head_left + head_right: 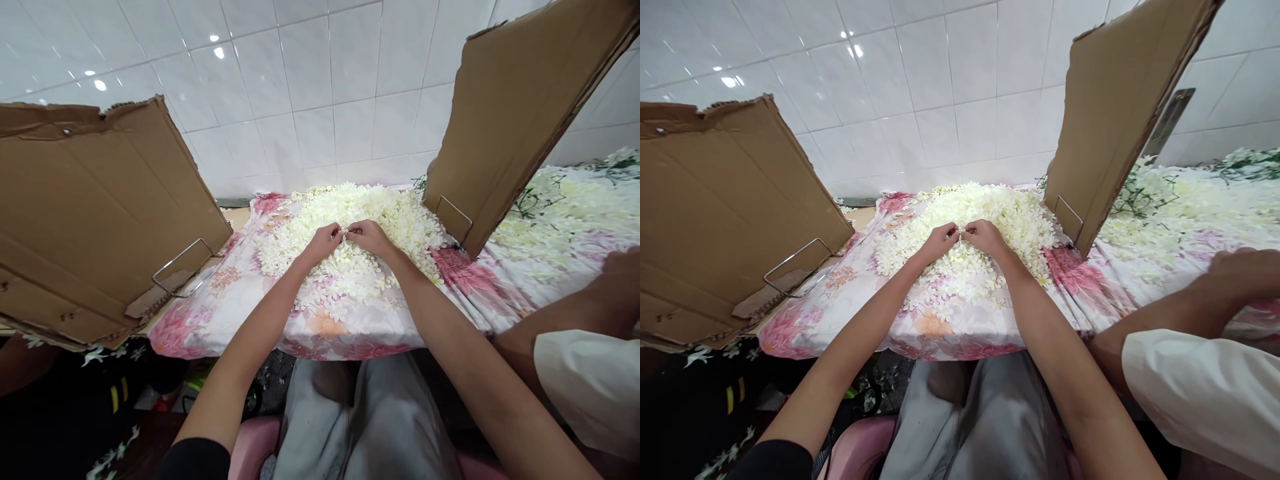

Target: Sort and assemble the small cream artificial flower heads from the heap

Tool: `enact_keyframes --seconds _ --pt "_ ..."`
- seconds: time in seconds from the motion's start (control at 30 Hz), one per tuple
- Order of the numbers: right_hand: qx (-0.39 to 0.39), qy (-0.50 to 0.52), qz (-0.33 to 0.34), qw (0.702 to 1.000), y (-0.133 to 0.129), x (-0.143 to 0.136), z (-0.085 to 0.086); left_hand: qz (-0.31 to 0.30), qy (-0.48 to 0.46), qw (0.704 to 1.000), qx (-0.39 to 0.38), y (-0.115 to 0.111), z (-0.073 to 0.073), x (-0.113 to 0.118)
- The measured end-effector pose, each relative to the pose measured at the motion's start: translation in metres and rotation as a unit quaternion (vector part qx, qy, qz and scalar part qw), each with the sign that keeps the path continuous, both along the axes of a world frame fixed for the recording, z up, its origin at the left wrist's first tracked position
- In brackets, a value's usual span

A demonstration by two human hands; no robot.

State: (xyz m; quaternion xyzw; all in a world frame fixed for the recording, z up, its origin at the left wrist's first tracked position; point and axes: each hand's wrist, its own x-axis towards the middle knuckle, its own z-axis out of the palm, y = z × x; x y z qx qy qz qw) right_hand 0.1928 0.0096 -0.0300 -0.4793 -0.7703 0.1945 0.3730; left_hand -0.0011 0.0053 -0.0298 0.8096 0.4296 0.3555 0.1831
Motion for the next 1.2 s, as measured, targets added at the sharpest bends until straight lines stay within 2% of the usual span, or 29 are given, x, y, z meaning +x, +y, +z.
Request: enact_keyframes --seconds 0.23,0.43,0.63,0.9,1.1,1.2 --pt "-0.006 0.002 -0.009 1.0 -0.004 -0.001 0.002 0.0 0.0 1.0 -0.001 -0.002 0.001 0.001" --pt "-0.026 0.054 -0.03 0.998 0.004 -0.001 -0.008 0.005 -0.008 1.0 -0.003 0.0 0.001 0.002" --pt "-0.007 0.064 -0.014 0.998 0.013 0.002 -0.018 0.008 -0.013 1.0 -0.022 0.002 0.001 0.003" --pt "-0.03 0.098 -0.005 0.995 0.01 0.002 -0.012 0.012 -0.016 0.999 -0.039 -0.001 0.003 0.004" --pt "-0.028 0.114 0.041 0.992 0.013 0.005 -0.014 0.009 -0.01 0.999 -0.045 -0.003 0.006 0.002" --pt "-0.026 0.108 0.041 0.993 0.015 0.006 -0.015 0.008 -0.009 0.999 -0.046 -0.004 0.006 0.002"
